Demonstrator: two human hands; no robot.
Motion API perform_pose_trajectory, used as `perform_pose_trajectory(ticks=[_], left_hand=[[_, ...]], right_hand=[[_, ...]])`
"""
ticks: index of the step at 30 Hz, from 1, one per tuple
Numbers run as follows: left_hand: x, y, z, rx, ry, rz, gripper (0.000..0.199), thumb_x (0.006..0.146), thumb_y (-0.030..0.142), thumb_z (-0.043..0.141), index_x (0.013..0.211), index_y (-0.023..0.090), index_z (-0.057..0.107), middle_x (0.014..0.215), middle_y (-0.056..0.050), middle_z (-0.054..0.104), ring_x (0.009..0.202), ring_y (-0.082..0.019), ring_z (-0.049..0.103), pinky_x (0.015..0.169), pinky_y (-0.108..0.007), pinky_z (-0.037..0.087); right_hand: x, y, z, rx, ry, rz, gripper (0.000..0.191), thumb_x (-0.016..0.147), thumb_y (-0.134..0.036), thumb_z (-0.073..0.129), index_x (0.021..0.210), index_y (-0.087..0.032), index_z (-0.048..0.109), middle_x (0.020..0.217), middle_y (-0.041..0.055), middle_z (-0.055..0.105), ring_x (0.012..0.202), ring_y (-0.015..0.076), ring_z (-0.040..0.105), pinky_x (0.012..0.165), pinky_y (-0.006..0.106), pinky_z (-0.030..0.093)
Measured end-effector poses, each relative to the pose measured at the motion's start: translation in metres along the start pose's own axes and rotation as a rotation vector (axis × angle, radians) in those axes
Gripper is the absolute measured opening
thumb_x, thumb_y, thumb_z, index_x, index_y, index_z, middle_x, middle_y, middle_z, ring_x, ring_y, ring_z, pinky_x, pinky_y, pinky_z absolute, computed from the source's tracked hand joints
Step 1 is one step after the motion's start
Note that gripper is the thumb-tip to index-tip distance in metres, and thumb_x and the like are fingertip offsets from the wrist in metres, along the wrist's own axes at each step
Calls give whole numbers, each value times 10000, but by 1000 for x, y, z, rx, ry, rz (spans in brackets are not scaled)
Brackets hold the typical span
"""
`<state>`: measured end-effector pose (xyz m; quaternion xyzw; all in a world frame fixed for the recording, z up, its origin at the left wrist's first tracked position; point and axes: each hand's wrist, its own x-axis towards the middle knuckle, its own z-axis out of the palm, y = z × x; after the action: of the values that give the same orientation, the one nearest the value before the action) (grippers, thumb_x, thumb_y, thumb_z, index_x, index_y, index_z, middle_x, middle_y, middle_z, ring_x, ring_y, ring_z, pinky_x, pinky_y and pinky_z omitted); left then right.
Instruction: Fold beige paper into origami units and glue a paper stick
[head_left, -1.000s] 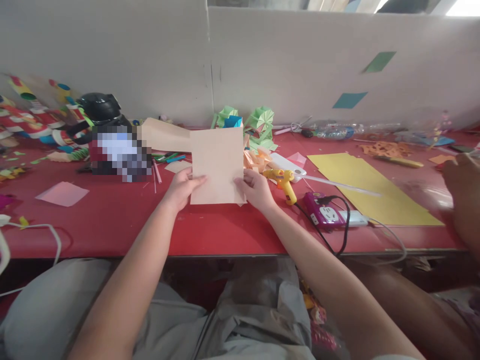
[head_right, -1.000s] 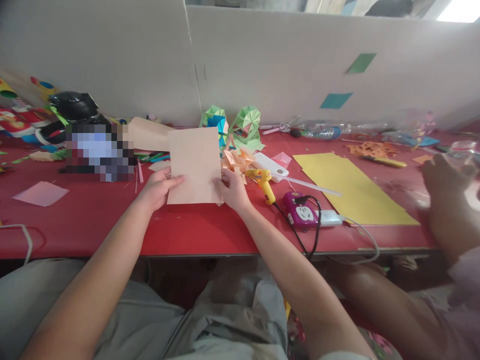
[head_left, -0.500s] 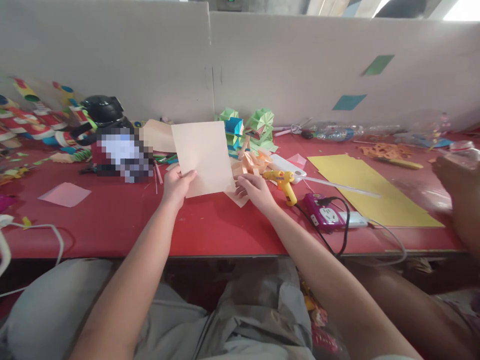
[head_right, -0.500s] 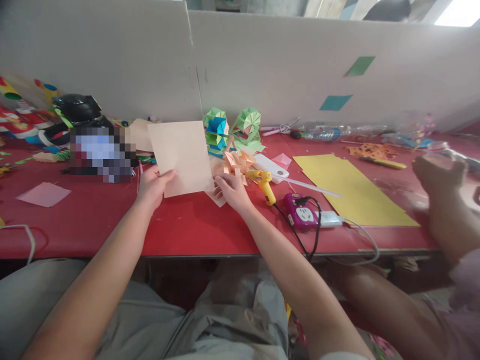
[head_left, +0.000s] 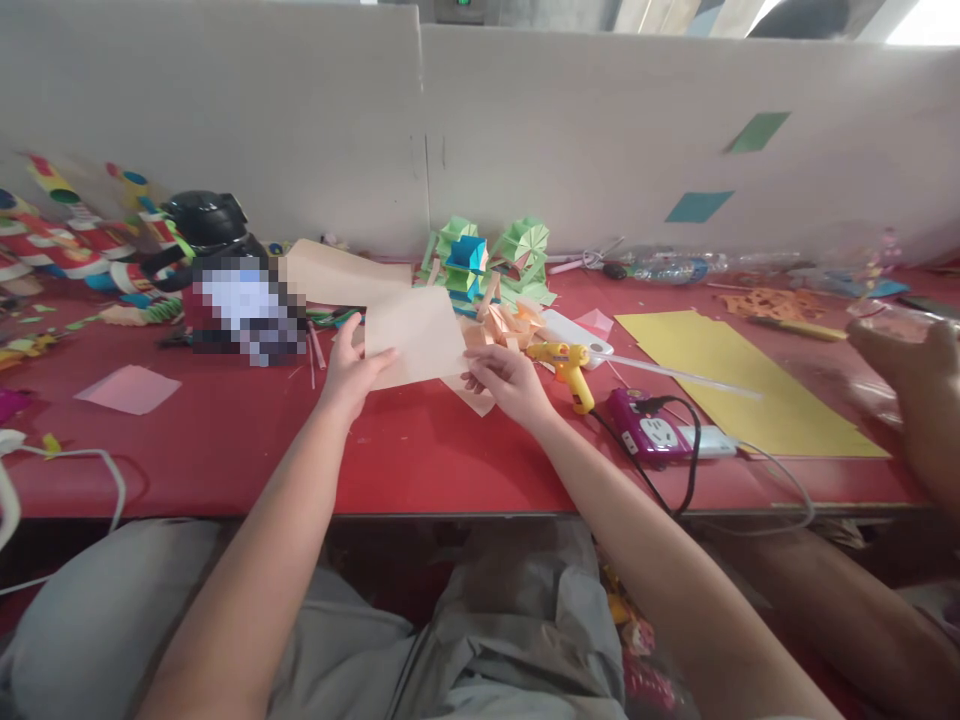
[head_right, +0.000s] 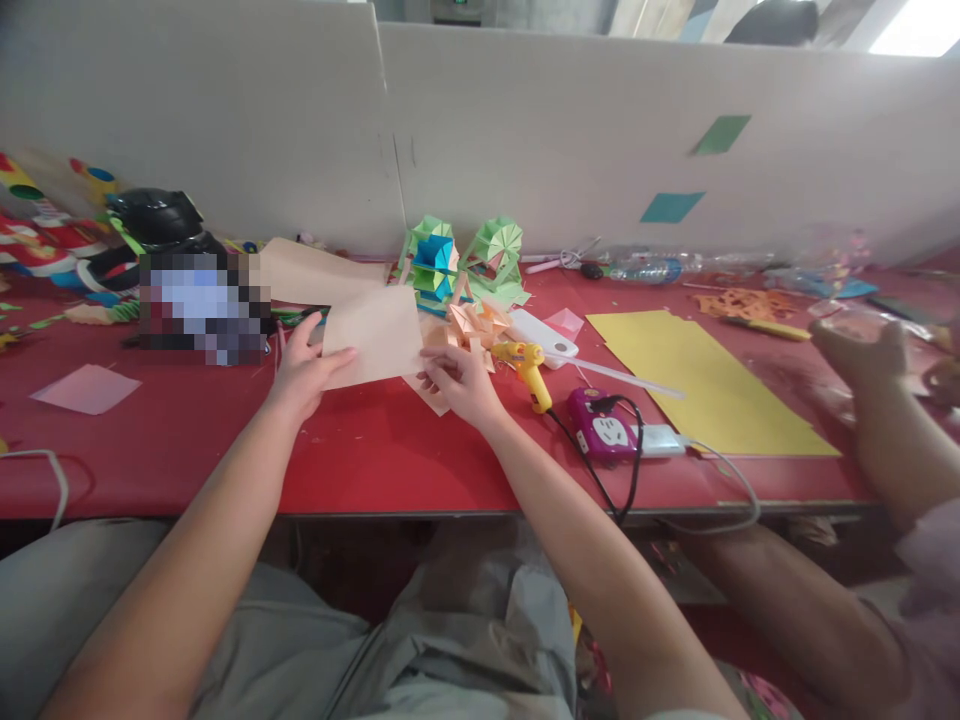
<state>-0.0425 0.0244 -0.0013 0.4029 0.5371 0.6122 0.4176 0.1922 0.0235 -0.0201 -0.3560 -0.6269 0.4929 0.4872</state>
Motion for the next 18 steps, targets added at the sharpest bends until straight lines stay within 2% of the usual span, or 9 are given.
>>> perform_pose_trajectory(ticks=[2,4,6,7,9,10,12,15,18], left_hand=[[-3,6,0,-6,-24,-17,928,667,122,800,1498,263,411,1239,-111,692,1141,-281,682,929,-405,591],[-5,13,0,-10,-61,-32,729,693,165,791,1380,222,553,1271,-117,669,1106,-272,689,835,-351,617],[-7,22,-3,-24,-109,-59,502,736,295,783,1206,165,665,1243,-125,675,1024,-254,703,703,-289,614],[-8,27,-5,-42,-151,-75,453,767,386,758,1148,151,689,1202,-127,690,966,-243,712,644,-269,600],[-10,36,-11,-80,-265,-100,534,826,582,645,1095,124,704,1107,-145,718,839,-230,724,577,-271,579],[-11,41,-15,-83,-330,-93,597,836,641,600,1096,115,707,1077,-153,727,781,-221,723,551,-269,564],[-14,49,-20,-81,-442,-37,638,851,668,569,1146,117,697,1046,-155,744,711,-197,714,524,-255,536],[-19,57,-24,-74,-578,34,615,848,623,615,1238,149,660,990,-129,763,597,-158,681,448,-226,467],[-24,61,-22,-79,-577,63,633,836,571,668,1316,163,603,920,-100,767,481,-128,624,375,-213,377]], right_hand=[[0,2,0,-20,-22,-54,376,822,-474,717,1058,-181,705,894,71,759,817,192,732,766,353,604],[0,4,1,-44,-18,-103,398,802,-462,749,1088,-187,726,981,84,769,926,218,741,846,380,606],[0,3,1,-76,38,-134,364,817,-456,746,1073,-197,748,944,71,771,903,215,740,858,390,606],[0,2,0,-95,83,-153,332,831,-464,734,1037,-204,761,907,63,766,864,208,734,830,386,609],[1,-3,-1,-122,188,-213,288,840,-488,727,939,-221,776,908,63,751,861,207,712,783,372,608],[1,-5,-2,-119,237,-252,275,828,-494,741,893,-229,774,967,69,743,919,215,701,790,366,603],[2,-9,-5,-55,312,-283,269,805,-499,768,851,-235,754,1049,69,723,995,215,681,815,351,593],[4,-10,-8,121,340,-179,294,830,-511,741,917,-231,714,879,34,698,793,154,671,723,313,583],[7,-8,-12,241,356,-83,299,832,-492,733,951,-222,681,734,-10,627,636,111,601,632,274,549]])
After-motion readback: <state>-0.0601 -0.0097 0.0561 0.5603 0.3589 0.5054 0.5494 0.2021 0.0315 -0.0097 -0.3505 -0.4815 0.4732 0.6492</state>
